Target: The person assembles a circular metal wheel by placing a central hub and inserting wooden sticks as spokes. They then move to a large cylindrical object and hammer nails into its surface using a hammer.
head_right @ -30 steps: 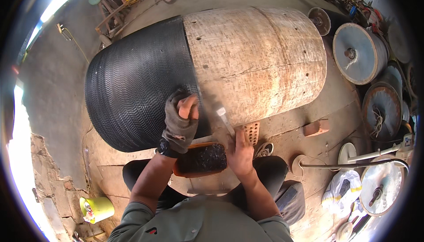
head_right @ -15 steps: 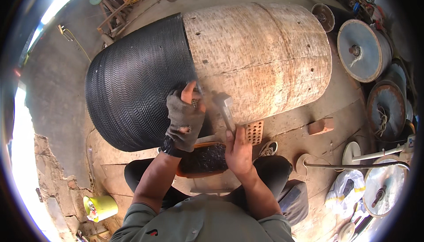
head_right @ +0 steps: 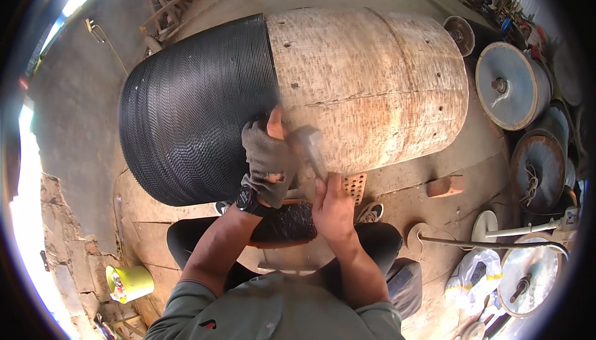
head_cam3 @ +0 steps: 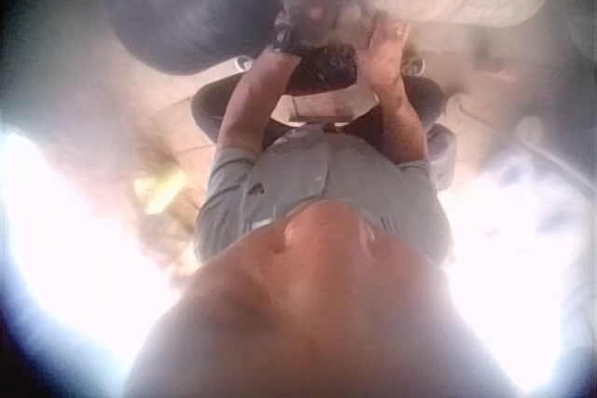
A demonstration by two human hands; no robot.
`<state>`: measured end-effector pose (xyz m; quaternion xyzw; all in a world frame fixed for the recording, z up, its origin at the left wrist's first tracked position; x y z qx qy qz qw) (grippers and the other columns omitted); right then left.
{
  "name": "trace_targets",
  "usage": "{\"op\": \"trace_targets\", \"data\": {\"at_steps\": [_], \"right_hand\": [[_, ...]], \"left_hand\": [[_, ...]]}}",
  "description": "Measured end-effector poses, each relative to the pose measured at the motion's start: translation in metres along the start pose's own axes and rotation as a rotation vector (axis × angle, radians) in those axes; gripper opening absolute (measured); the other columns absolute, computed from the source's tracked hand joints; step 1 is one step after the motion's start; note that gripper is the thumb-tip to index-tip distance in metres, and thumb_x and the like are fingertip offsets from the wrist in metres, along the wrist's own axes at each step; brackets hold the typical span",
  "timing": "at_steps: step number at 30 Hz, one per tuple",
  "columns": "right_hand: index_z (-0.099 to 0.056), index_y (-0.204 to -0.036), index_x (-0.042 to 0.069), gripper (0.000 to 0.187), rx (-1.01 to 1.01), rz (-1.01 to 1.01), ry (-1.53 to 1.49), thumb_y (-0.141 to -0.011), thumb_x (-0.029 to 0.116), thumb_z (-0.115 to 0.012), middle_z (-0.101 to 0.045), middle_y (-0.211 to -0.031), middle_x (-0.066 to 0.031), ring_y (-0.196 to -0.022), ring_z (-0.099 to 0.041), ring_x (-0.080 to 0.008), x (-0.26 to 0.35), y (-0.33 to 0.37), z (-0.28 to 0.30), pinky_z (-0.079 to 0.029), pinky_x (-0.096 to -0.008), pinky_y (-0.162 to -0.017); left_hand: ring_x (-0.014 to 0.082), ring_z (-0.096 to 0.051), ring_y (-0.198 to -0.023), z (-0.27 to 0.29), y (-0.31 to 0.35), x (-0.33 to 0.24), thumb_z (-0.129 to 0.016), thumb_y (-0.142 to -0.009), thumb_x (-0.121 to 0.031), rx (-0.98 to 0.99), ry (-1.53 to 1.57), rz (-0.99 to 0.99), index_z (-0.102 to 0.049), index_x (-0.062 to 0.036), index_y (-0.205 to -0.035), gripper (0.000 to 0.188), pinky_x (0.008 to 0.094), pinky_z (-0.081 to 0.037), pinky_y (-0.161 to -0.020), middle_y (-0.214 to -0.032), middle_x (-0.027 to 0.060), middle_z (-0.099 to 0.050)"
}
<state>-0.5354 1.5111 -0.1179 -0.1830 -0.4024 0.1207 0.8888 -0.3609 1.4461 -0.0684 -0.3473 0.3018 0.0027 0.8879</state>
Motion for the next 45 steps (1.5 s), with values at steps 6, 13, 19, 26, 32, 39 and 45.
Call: {"op": "trace_targets", "data": {"at_steps": [6, 13, 19, 26, 32, 39, 45], "right_hand": [[-0.053, -0.123, -0.005, 0.026, -0.103, 0.038, -0.081, -0.108, 0.016, -0.051, -0.059, -0.069, -0.0227, -0.061, -0.063, -0.0450, 0.005, 0.005, 0.016, -0.047, -0.0469, -0.053], [-0.055, -0.110, -0.005, 0.020, -0.108, -0.059, -0.211, -0.107, 0.014, -0.054, -0.062, -0.074, -0.0245, -0.065, -0.063, -0.0439, -0.005, 0.003, 0.010, -0.048, -0.0450, -0.057], [-0.053, -0.108, -0.003, 0.020, -0.057, -0.042, -0.256, -0.108, 0.016, -0.050, -0.063, -0.078, -0.0266, -0.070, -0.064, -0.0463, -0.001, 0.002, 0.004, -0.049, -0.0467, -0.060], [-0.054, -0.104, -0.002, 0.037, 0.045, -0.066, -0.057, -0.111, 0.034, -0.048, -0.057, -0.071, -0.0053, -0.062, -0.056, -0.0143, -0.007, 0.004, -0.013, -0.042, -0.0314, -0.054], [-0.053, -0.099, 0.000, 0.039, -0.368, 0.224, -0.482, -0.109, 0.038, -0.052, -0.047, -0.066, -0.0039, -0.059, -0.050, -0.0155, 0.008, 0.012, 0.019, -0.038, -0.0337, -0.052], [-0.052, -0.101, 0.001, 0.026, -0.331, 0.160, -0.661, -0.110, 0.025, -0.047, -0.046, -0.068, -0.0039, -0.052, -0.042, -0.0149, -0.001, 0.008, 0.015, -0.035, -0.0293, -0.050], [-0.054, -0.108, -0.002, 0.022, 0.004, 0.074, 0.023, -0.109, 0.018, -0.048, -0.049, -0.072, -0.0023, -0.057, -0.040, -0.0124, 0.005, 0.009, -0.006, -0.033, -0.0264, -0.051]], "left_hand": [[0.0387, -0.059, -0.113, 0.031, 0.054, -0.010, -0.081, -0.081, -0.024, 0.057, -0.123, -0.180, -0.049, 0.0070, -0.139, 0.073, 0.0461, -0.054, -0.092, -0.123, 0.0224, -0.059], [0.0404, -0.065, -0.091, -0.002, 0.179, 0.029, -0.072, -0.085, -0.025, 0.597, -0.105, -0.217, -0.066, -0.0064, -0.116, 0.037, 0.0508, -0.055, -0.080, -0.108, 0.0192, -0.066], [0.0368, -0.065, -0.078, -0.030, 0.209, 0.075, -0.071, -0.087, -0.028, 0.709, 0.203, 0.393, -0.068, -0.0098, -0.092, 0.019, 0.0498, -0.052, -0.066, -0.086, 0.0122, -0.066], [0.0395, -0.068, -0.086, -0.031, 0.206, 0.050, -0.065, -0.093, -0.027, 0.790, -0.118, 0.016, -0.068, -0.0076, -0.096, 0.020, 0.0477, -0.055, -0.074, -0.091, 0.0164, -0.069], [0.0405, -0.067, -0.097, -0.020, 0.190, 0.045, -0.063, -0.094, -0.026, 0.802, 0.127, 0.193, -0.068, -0.0058, -0.109, 0.026, 0.0500, -0.055, -0.078, -0.103, 0.0215, -0.068], [0.0421, -0.067, -0.090, 0.040, 0.122, 0.032, -0.063, -0.092, -0.020, 0.056, 0.017, 0.102, -0.067, -0.0038, -0.108, 0.023, 0.0502, -0.055, -0.080, -0.105, 0.0208, -0.066], [0.0373, -0.065, -0.098, 0.080, -0.009, 0.051, -0.063, -0.089, -0.010, -0.112, 0.015, -0.307, -0.062, -0.0061, -0.113, 0.023, 0.0532, -0.055, -0.085, -0.113, 0.0164, -0.062]]}}
Point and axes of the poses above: each hand's wrist, its own y-axis away from the middle knuckle, its own z-axis out of the back of the hand, x = y × z, the point moved 8 cm from there along -y, towards the middle knuckle
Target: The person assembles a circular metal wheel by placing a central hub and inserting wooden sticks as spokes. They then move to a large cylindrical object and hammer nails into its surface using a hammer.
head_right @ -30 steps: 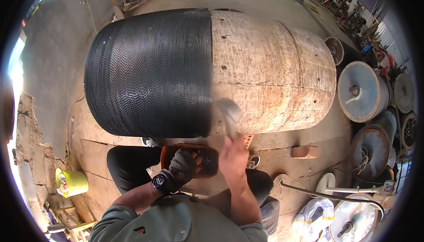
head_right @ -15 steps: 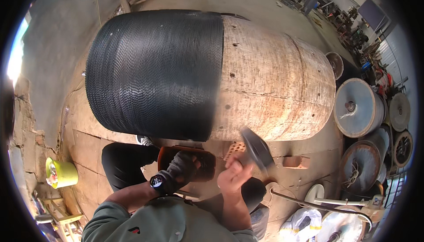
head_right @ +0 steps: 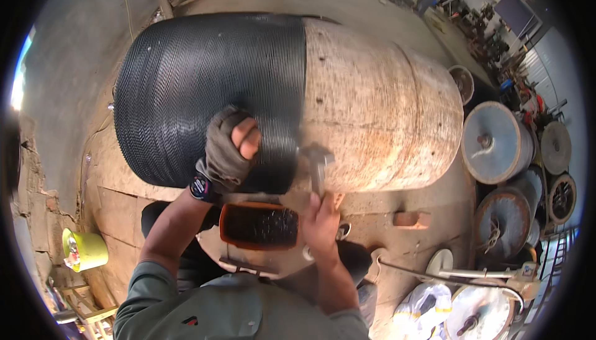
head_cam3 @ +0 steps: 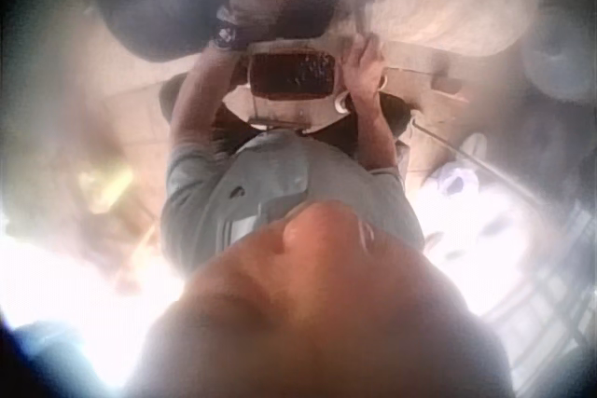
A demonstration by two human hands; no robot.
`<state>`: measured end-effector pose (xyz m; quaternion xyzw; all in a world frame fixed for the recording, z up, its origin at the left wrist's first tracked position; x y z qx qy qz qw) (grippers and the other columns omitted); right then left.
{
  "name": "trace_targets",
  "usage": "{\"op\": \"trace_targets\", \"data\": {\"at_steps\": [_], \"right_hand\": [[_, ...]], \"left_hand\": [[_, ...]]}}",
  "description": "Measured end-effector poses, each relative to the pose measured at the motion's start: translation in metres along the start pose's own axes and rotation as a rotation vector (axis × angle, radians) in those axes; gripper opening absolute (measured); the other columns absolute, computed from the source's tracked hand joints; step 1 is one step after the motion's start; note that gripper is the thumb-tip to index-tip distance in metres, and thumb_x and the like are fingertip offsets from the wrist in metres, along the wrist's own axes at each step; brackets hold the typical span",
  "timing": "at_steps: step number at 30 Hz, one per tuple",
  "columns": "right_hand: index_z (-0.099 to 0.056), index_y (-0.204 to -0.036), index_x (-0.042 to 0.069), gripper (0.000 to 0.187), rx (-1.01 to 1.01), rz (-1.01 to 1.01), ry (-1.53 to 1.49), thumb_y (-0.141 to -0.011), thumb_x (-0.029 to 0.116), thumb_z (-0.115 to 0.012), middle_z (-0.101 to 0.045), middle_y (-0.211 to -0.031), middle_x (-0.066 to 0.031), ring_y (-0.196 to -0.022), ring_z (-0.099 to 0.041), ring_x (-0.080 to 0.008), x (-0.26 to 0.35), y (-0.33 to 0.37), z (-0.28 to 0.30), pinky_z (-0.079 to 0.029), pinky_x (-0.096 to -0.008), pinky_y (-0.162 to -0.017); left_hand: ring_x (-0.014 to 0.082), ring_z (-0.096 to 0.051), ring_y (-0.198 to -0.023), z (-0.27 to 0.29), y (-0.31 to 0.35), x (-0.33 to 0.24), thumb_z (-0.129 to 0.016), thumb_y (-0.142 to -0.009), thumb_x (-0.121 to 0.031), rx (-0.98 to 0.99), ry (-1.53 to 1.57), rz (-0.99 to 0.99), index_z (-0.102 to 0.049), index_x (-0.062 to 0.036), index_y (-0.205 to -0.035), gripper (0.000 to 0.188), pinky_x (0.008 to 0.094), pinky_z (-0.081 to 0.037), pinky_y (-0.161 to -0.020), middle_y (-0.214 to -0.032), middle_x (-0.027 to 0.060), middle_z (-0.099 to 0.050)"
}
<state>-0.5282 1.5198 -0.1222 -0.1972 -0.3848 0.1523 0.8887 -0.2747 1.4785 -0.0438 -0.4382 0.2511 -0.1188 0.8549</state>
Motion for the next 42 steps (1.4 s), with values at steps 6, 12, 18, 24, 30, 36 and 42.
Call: {"op": "trace_targets", "data": {"at_steps": [6, 12, 18, 24, 30, 36, 42], "right_hand": [[-0.056, -0.096, 0.001, 0.024, -0.432, 0.229, -0.389, -0.108, 0.021, -0.051, -0.050, -0.069, -0.0056, -0.057, -0.045, -0.0184, 0.015, -0.008, 0.032, -0.036, -0.0319, -0.050], [-0.054, -0.097, -0.003, 0.022, -0.115, -0.229, -0.334, -0.107, 0.016, -0.052, -0.050, -0.067, -0.0078, -0.060, -0.054, -0.0171, -0.016, -0.005, 0.009, -0.042, -0.0363, -0.052], [-0.053, -0.102, -0.005, 0.023, -0.001, 0.081, 0.162, -0.106, 0.018, -0.055, -0.052, -0.073, -0.0060, -0.061, -0.054, -0.0190, 0.000, -0.023, 0.001, -0.038, -0.0308, -0.051], [-0.055, -0.106, -0.003, 0.025, -0.135, 0.182, 0.112, -0.108, 0.023, -0.053, -0.053, -0.066, -0.0169, -0.055, -0.053, -0.0291, 0.021, -0.028, 0.014, -0.042, -0.0389, -0.050], [-0.057, -0.109, -0.003, 0.020, -0.162, 0.005, -0.242, -0.107, 0.016, -0.051, -0.060, -0.068, -0.0224, -0.057, -0.060, -0.0433, 0.005, -0.037, 0.016, -0.049, -0.0464, -0.053], [-0.052, -0.111, -0.005, 0.028, -0.008, -0.106, -0.027, -0.110, 0.023, -0.048, -0.052, -0.067, -0.0080, -0.059, -0.052, -0.0136, -0.004, -0.040, 0.004, -0.043, -0.0323, -0.052], [-0.049, -0.118, -0.004, 0.022, -0.077, 0.220, 0.214, -0.107, 0.014, -0.051, -0.063, -0.088, -0.0270, -0.064, -0.064, -0.0400, 0.018, -0.037, 0.006, -0.051, -0.0414, -0.056]], "left_hand": [[0.0327, -0.065, -0.099, 0.001, -0.033, -0.004, -0.071, -0.072, -0.005, -0.096, -0.291, -0.374, -0.057, -0.0093, -0.111, 0.042, 0.0510, -0.057, -0.086, -0.110, 0.0107, -0.061], [0.0289, -0.063, -0.111, -0.009, -0.029, 0.015, -0.070, -0.082, -0.015, -0.019, -0.321, -0.238, -0.067, -0.0101, -0.114, 0.033, 0.0495, -0.053, -0.098, -0.115, 0.0094, -0.065], [0.0307, -0.065, -0.100, -0.013, -0.036, 0.016, -0.074, -0.075, -0.009, -0.101, -0.326, -0.240, -0.064, -0.0127, -0.116, 0.042, 0.0519, -0.057, -0.092, -0.108, 0.0092, -0.061], [0.0322, -0.064, -0.102, -0.016, -0.045, 0.016, -0.075, -0.073, -0.008, -0.022, -0.399, -0.244, -0.067, -0.0140, -0.113, 0.042, 0.0513, -0.056, -0.091, -0.109, 0.0094, -0.060], [0.0335, -0.063, -0.105, -0.009, -0.056, 0.012, -0.072, -0.078, -0.009, -0.084, -0.380, -0.243, -0.069, -0.0131, -0.114, 0.036, 0.0508, -0.055, -0.092, -0.111, 0.0102, -0.062], [0.0343, -0.062, -0.106, -0.012, -0.056, 0.020, -0.073, -0.076, -0.006, -0.102, -0.383, -0.253, -0.066, -0.0129, -0.116, 0.041, 0.0527, -0.054, -0.090, -0.115, 0.0106, -0.059], [0.0267, -0.065, -0.106, -0.021, -0.063, 0.076, -0.060, -0.102, -0.025, -0.086, -0.070, 0.047, -0.056, -0.0021, -0.127, 0.034, 0.0354, -0.054, -0.092, -0.115, 0.0107, -0.064]]}}
Point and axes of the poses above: each hand's wrist, its own y-axis away from the middle knuckle, its own z-axis out of the back of the hand, x = y × z, the point moved 8 cm from there along -y, towards the middle knuckle
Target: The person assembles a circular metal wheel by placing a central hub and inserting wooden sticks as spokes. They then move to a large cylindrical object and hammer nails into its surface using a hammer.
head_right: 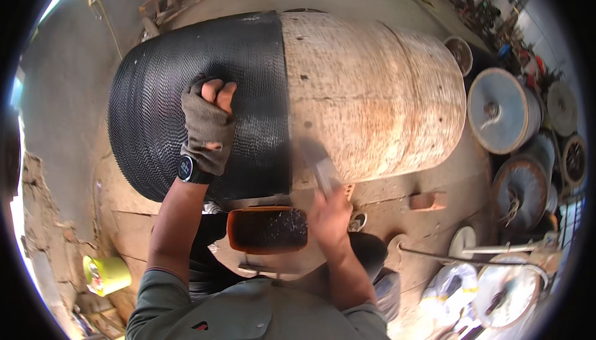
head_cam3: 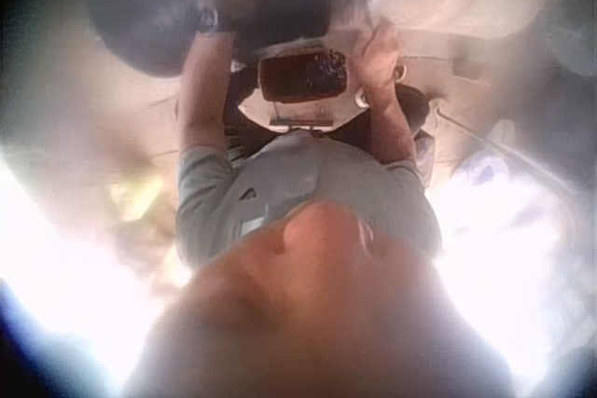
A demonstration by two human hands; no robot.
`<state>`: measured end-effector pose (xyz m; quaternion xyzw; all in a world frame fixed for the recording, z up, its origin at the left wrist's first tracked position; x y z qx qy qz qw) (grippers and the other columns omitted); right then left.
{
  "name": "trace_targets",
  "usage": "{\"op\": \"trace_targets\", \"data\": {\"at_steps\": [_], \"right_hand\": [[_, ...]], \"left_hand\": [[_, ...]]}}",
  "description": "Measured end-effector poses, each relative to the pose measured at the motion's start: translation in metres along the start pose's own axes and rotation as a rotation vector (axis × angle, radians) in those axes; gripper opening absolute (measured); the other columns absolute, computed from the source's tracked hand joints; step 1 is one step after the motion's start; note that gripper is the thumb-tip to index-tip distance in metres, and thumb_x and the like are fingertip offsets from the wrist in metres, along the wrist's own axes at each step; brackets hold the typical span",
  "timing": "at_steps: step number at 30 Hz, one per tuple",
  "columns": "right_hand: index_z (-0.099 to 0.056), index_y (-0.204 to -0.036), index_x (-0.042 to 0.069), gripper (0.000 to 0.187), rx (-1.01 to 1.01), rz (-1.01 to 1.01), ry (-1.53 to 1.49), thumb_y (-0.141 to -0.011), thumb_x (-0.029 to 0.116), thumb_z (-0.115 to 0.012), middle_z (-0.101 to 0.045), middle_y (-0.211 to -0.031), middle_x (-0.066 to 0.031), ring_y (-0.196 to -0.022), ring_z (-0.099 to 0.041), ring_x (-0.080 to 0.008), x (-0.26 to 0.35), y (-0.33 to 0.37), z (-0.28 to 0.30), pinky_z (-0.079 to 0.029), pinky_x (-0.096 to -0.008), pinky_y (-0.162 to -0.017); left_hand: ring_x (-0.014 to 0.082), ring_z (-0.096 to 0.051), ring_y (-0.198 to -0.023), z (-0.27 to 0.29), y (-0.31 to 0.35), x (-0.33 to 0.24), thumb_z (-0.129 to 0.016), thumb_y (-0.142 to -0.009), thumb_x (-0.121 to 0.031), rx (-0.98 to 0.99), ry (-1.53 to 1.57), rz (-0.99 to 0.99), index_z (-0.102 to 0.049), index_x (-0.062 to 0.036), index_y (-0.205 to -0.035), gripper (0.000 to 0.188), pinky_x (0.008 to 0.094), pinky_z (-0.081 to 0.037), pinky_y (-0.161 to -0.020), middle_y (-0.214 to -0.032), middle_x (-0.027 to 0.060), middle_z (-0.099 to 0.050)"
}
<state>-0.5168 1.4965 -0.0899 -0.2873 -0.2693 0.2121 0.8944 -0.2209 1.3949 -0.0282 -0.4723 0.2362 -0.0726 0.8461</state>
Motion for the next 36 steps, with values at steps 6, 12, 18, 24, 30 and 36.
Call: {"op": "trace_targets", "data": {"at_steps": [6, 12, 18, 24, 30, 36], "right_hand": [[-0.052, -0.117, -0.003, 0.022, 0.059, -0.494, -0.392, -0.107, 0.016, -0.055, -0.060, -0.070, -0.0274, -0.065, -0.061, -0.0513, -0.038, 0.035, -0.021, -0.043, -0.0535, -0.053], [-0.052, -0.122, -0.003, 0.027, 0.065, -0.410, -0.328, -0.108, 0.020, -0.056, -0.060, -0.069, -0.0277, -0.064, -0.060, -0.0517, -0.033, 0.047, -0.011, -0.044, -0.0558, -0.054], [-0.053, -0.118, 0.001, 0.023, 0.101, -0.477, -0.356, -0.106, 0.020, -0.057, -0.065, -0.080, -0.0286, -0.074, -0.064, -0.0524, -0.042, 0.052, -0.018, -0.049, -0.0566, -0.061], [-0.054, -0.121, 0.000, 0.024, 0.056, -0.385, -0.380, -0.105, 0.018, -0.059, -0.066, -0.092, -0.0289, -0.081, -0.065, -0.0517, -0.032, 0.047, -0.017, -0.051, -0.0547, -0.066], [-0.054, -0.121, -0.002, 0.025, 0.033, -0.335, -0.351, -0.104, 0.016, -0.059, -0.067, -0.084, -0.0274, -0.072, -0.067, -0.0491, -0.017, 0.033, -0.007, -0.052, -0.0531, -0.060], [-0.051, -0.120, -0.003, 0.027, 0.103, -0.356, -0.269, -0.102, 0.014, -0.060, -0.065, -0.073, -0.0262, -0.062, -0.066, -0.0469, -0.015, 0.029, -0.006, -0.051, -0.0542, -0.055]], "left_hand": [[0.0349, -0.065, -0.105, 0.006, 0.008, -0.044, -0.070, -0.081, 0.001, 0.009, -0.239, -0.119, -0.066, -0.0111, -0.122, 0.044, 0.0437, -0.056, -0.091, -0.120, 0.0134, -0.061], [0.0346, -0.064, -0.102, -0.010, 0.086, -0.110, -0.074, -0.082, 0.002, 0.057, 0.118, 0.095, -0.064, -0.0128, -0.131, 0.053, 0.0442, -0.054, -0.093, -0.109, 0.0116, -0.066], [0.0322, -0.062, -0.099, -0.011, 0.078, -0.123, -0.073, -0.080, 0.005, 0.214, 0.036, 0.091, -0.059, -0.0117, -0.137, 0.061, 0.0436, -0.051, -0.093, -0.099, 0.0057, -0.068], [0.0316, -0.065, -0.088, -0.023, 0.055, -0.137, -0.071, -0.077, 0.003, 0.299, 0.029, 0.069, -0.052, -0.0032, -0.139, 0.066, 0.0450, -0.051, -0.082, -0.090, 0.0047, -0.070], [0.0331, -0.064, -0.085, -0.031, 0.052, -0.138, -0.068, -0.075, -0.003, 0.226, 0.075, 0.095, -0.055, 0.0001, -0.135, 0.062, 0.0371, -0.054, -0.074, -0.099, 0.0181, -0.064], [0.0336, -0.061, -0.071, -0.037, 0.058, -0.134, -0.071, -0.082, -0.013, 0.167, 0.060, 0.098, -0.046, 0.0038, -0.138, 0.064, 0.0468, -0.051, -0.073, -0.082, 0.0131, -0.061]]}}
Point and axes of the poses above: each hand's wrist, its own y-axis away from the middle knuckle, its own z-axis out of the back of the hand, x = y × z, the point moved 8 cm from there along -y, towards the middle knuckle
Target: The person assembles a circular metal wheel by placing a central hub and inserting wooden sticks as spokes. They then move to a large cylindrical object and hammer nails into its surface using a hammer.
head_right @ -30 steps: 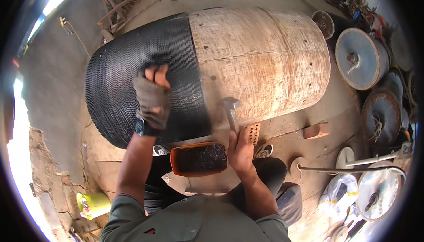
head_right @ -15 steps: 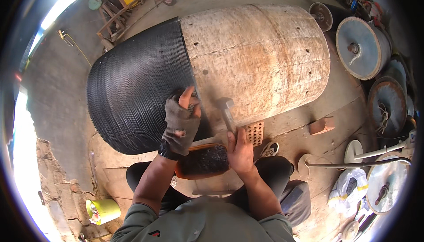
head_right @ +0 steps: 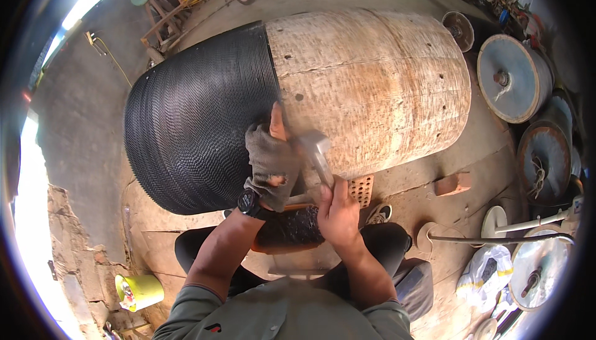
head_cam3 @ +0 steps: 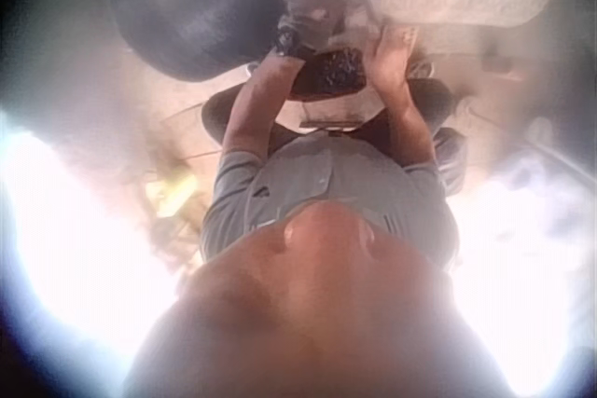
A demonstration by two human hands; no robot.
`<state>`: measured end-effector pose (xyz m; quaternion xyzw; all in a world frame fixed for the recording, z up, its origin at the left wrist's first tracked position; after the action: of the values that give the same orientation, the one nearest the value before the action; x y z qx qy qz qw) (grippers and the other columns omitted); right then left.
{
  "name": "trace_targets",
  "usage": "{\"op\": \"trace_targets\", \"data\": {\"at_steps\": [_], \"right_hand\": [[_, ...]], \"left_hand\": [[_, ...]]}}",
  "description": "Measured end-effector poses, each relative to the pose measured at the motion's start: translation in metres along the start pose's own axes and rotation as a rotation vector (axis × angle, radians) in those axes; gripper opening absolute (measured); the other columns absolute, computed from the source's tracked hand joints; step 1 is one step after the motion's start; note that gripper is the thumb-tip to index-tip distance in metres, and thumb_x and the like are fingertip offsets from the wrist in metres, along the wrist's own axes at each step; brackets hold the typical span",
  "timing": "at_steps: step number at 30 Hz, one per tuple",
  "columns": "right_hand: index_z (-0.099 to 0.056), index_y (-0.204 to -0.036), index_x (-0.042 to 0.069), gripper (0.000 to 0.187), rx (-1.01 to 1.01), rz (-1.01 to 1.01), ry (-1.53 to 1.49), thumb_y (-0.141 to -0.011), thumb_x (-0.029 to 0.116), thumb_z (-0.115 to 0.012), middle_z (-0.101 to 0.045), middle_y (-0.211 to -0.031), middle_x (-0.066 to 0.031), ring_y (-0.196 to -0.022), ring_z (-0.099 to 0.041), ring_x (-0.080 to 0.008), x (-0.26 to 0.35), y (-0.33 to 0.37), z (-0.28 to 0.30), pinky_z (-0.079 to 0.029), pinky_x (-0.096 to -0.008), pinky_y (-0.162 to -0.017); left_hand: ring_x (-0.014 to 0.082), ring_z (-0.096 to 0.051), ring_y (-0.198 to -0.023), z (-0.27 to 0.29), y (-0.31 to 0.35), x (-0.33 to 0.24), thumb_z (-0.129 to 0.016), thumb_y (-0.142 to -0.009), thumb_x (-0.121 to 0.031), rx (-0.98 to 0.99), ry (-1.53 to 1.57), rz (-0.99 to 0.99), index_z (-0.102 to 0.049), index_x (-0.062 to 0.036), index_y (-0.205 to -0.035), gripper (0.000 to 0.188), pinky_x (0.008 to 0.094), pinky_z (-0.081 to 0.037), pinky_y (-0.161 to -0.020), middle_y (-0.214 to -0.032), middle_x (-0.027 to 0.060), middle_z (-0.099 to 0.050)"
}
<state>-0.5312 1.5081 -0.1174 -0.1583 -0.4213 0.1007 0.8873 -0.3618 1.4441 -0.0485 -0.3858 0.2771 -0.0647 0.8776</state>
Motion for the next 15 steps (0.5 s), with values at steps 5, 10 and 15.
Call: {"op": "trace_targets", "data": {"at_steps": [5, 10, 15], "right_hand": [[-0.051, -0.113, -0.002, 0.021, -0.004, 0.015, 0.042, -0.107, 0.019, -0.052, -0.059, -0.065, -0.0274, -0.063, -0.063, -0.0520, 0.003, -0.002, -0.001, -0.048, -0.0565, -0.054], [-0.051, -0.103, 0.000, 0.019, -0.049, 0.057, 0.068, -0.108, 0.018, -0.051, -0.060, -0.066, -0.0275, -0.064, -0.063, -0.0517, 0.006, -0.002, 0.002, -0.048, -0.0546, -0.054], [-0.050, -0.103, 0.001, 0.020, -0.243, 0.213, -0.130, -0.110, 0.019, -0.047, -0.056, -0.065, -0.0204, -0.055, -0.062, -0.0327, 0.009, 0.004, 0.016, -0.048, -0.0404, -0.051]], "left_hand": [[0.0369, -0.062, -0.080, -0.018, 0.008, 0.016, -0.072, -0.080, -0.015, 0.074, 0.001, 0.048, -0.035, 0.0035, -0.150, 0.081, 0.0502, -0.049, -0.082, -0.088, 0.0191, -0.062], [0.0414, -0.063, -0.089, -0.020, 0.012, 0.022, -0.076, -0.080, -0.017, 0.116, 0.023, 0.164, -0.033, 0.0025, -0.155, 0.089, 0.0515, -0.049, -0.090, -0.097, 0.0255, -0.062], [0.0459, -0.059, -0.110, 0.018, 0.066, 0.004, -0.080, -0.080, -0.019, 0.088, -0.068, 0.016, -0.040, 0.0005, -0.150, 0.083, 0.0506, -0.053, -0.091, -0.115, 0.0270, -0.060]]}}
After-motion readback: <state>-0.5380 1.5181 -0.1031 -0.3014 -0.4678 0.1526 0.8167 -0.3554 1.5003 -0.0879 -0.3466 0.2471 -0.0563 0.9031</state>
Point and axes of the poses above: each hand's wrist, its own y-axis away from the middle knuckle, its own z-axis out of the back of the hand, x = y × z, the point moved 8 cm from there along -y, towards the middle knuckle
